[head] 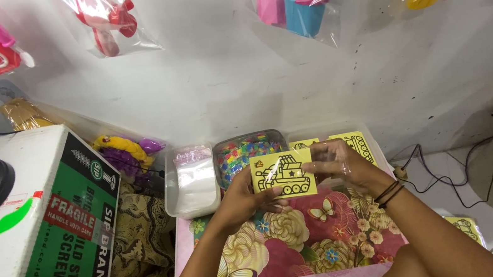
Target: The person places small colorful plastic pieces into a clear plastic bag, then inserts a yellow paper cutout with a tank design into the bag. They seal the bag and place it on the floor among other similar packages.
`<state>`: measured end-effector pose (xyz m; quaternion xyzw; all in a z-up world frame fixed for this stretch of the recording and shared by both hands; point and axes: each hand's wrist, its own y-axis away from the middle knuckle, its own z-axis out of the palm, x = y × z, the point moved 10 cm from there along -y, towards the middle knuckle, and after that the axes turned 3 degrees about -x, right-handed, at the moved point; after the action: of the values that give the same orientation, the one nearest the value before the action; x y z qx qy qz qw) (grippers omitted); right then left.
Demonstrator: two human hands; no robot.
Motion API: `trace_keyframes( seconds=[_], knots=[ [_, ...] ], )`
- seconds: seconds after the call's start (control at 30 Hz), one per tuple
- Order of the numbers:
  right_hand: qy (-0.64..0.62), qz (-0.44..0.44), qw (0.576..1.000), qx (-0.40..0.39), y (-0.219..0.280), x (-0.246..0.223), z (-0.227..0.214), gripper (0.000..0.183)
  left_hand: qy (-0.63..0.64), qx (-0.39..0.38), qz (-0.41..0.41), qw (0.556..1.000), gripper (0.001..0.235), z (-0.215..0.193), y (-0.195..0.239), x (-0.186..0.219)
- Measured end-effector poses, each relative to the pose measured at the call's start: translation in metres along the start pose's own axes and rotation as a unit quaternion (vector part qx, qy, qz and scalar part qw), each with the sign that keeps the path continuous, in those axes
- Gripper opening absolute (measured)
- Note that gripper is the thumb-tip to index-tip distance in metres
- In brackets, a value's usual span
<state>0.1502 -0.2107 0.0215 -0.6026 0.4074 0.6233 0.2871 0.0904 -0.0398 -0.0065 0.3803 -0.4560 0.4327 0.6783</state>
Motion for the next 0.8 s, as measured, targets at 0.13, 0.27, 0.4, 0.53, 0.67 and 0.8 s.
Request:
trace_keyframes(
  seconds=[0.13, 0.27, 0.4, 0.53, 0.67, 0.8],
  knots=[
    [-0.024, -0.003, 0.999, 0.043, -0.006, 0.009, -0.014, 0.023, 0.000, 0.008, 0.000, 1.000, 0.047, -0.004, -0.001, -0.007],
    [-0.009, -0.037, 0.999, 0.016, -0.007, -0.003, -0.006, 0.020, 0.010, 0.031, -0.001, 0.999, 0.047, -0.014, -0.006, -0.017],
    [0.016, -0.043, 0.999, 0.017, -0.011, 0.001, -0.010, 0.018, 0.011, 0.037, -0.003, 0.999, 0.048, -0.023, -0.010, -0.030],
    [0.028, -0.042, 0.999, 0.010, -0.012, 0.003, -0.009, 0.020, -0.028, 0.046, -0.004, 0.999, 0.045, -0.021, -0.007, -0.022],
    [0.020, -0.045, 0.999, 0.010, -0.013, 0.008, -0.009, 0.014, -0.037, 0.047, -0.004, 0.998, 0.041, -0.022, -0.006, -0.023],
    [0.009, -0.041, 0.999, 0.020, -0.021, 0.027, -0.017, 0.015, 0.000, 0.053, -0.001, 0.999, 0.042, -0.014, 0.000, -0.010]
  ],
)
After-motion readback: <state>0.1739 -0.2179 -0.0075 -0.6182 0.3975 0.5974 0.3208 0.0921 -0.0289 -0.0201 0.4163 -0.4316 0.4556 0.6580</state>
